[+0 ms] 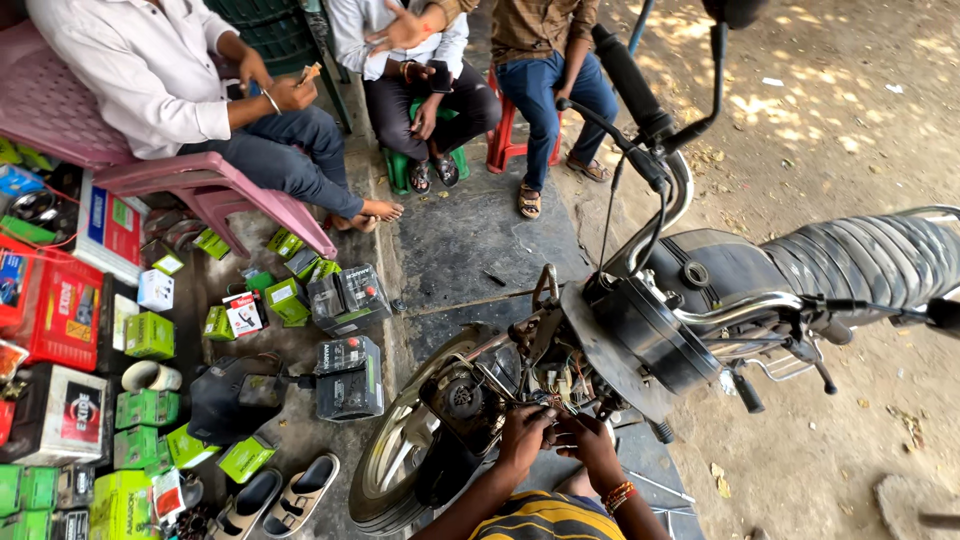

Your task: The person manipulates electrical wires and connectors on the front of a motorcycle by hand, pulling apart several connectors and twisting wires together.

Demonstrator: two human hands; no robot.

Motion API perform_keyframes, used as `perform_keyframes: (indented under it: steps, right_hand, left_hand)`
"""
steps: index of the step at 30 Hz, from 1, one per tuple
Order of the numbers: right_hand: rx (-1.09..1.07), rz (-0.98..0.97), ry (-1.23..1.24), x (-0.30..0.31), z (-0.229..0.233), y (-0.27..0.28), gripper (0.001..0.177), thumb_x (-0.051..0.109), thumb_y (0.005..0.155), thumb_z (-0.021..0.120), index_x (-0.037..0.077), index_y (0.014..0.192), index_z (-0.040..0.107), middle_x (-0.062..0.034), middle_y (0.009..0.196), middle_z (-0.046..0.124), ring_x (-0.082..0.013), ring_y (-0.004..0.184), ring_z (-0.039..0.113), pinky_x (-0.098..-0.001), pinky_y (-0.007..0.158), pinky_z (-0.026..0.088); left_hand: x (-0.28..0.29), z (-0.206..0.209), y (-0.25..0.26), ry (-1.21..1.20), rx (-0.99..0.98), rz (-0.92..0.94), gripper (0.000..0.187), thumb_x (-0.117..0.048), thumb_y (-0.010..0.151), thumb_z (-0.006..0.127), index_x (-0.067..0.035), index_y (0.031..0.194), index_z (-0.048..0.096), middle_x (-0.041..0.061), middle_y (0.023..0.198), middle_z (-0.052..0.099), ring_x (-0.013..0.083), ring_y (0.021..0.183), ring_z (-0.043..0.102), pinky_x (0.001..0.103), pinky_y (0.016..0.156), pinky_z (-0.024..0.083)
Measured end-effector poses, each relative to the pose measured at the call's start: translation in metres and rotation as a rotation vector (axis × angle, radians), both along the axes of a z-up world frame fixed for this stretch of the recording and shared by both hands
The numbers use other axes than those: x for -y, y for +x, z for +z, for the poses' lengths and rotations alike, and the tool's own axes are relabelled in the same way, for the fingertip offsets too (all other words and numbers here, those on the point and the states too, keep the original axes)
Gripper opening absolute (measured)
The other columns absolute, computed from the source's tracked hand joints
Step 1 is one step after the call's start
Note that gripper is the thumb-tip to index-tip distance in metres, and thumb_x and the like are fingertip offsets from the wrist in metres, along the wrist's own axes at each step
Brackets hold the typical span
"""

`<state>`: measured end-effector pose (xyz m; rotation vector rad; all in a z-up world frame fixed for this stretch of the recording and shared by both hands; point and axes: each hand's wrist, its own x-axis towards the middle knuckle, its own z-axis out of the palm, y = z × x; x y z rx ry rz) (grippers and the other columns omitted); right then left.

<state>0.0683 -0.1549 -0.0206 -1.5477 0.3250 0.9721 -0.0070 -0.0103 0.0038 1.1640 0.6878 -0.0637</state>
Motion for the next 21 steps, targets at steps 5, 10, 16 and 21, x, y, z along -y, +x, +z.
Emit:
perform_keyframes:
  steps: [5, 10, 16, 21]
  right_hand:
    - [-0.041, -0.02, 0.034, 0.002, -0.003, 0.0, 0.031, 0.03, 0.098, 0.059, 0.002, 0.103, 0.07, -0.0115, 0.088, 0.075, -0.0219, 0.078, 0.071, -0.0341, 0.07, 0.054]
    - [-0.174, -0.134, 0.278, 0.006, -0.007, -0.005, 0.025, 0.025, 0.098, 0.059, 0.002, 0.102, 0.069, -0.0094, 0.085, 0.073, -0.0213, 0.078, 0.068, -0.0343, 0.071, 0.052]
    - [-0.243, -0.087, 0.322, 0.004, 0.005, -0.004, 0.026, 0.028, 0.1, 0.056, 0.006, 0.099, 0.068, -0.0078, 0.085, 0.073, -0.02, 0.079, 0.069, -0.0322, 0.072, 0.05]
    - [-0.203, -0.048, 0.345, 0.01, -0.005, -0.006, 0.029, 0.031, 0.102, 0.057, 0.004, 0.101, 0.069, -0.0091, 0.085, 0.072, -0.0195, 0.077, 0.07, -0.0314, 0.067, 0.052]
  left_hand:
    - [-0.001, 0.003, -0.001, -0.05, 0.025, -0.005, 0.022, -0.021, 0.099, 0.066, -0.002, 0.092, 0.076, 0.0, 0.06, 0.06, 0.0084, 0.051, 0.053, 0.025, 0.049, 0.043]
    - [-0.002, 0.004, -0.003, -0.118, 0.037, 0.0, 0.02, -0.019, 0.1, 0.065, -0.004, 0.094, 0.076, -0.001, 0.063, 0.061, 0.0069, 0.053, 0.054, 0.024, 0.051, 0.043]
    - [-0.004, -0.001, -0.005, -0.142, 0.064, 0.01, 0.017, -0.014, 0.098, 0.068, 0.0, 0.098, 0.076, -0.002, 0.066, 0.063, 0.0068, 0.055, 0.055, 0.024, 0.051, 0.044]
    - [0.0, -0.007, -0.007, -0.156, 0.081, 0.021, 0.017, -0.016, 0.095, 0.072, -0.002, 0.103, 0.079, 0.001, 0.067, 0.066, 0.0079, 0.055, 0.055, 0.025, 0.051, 0.043]
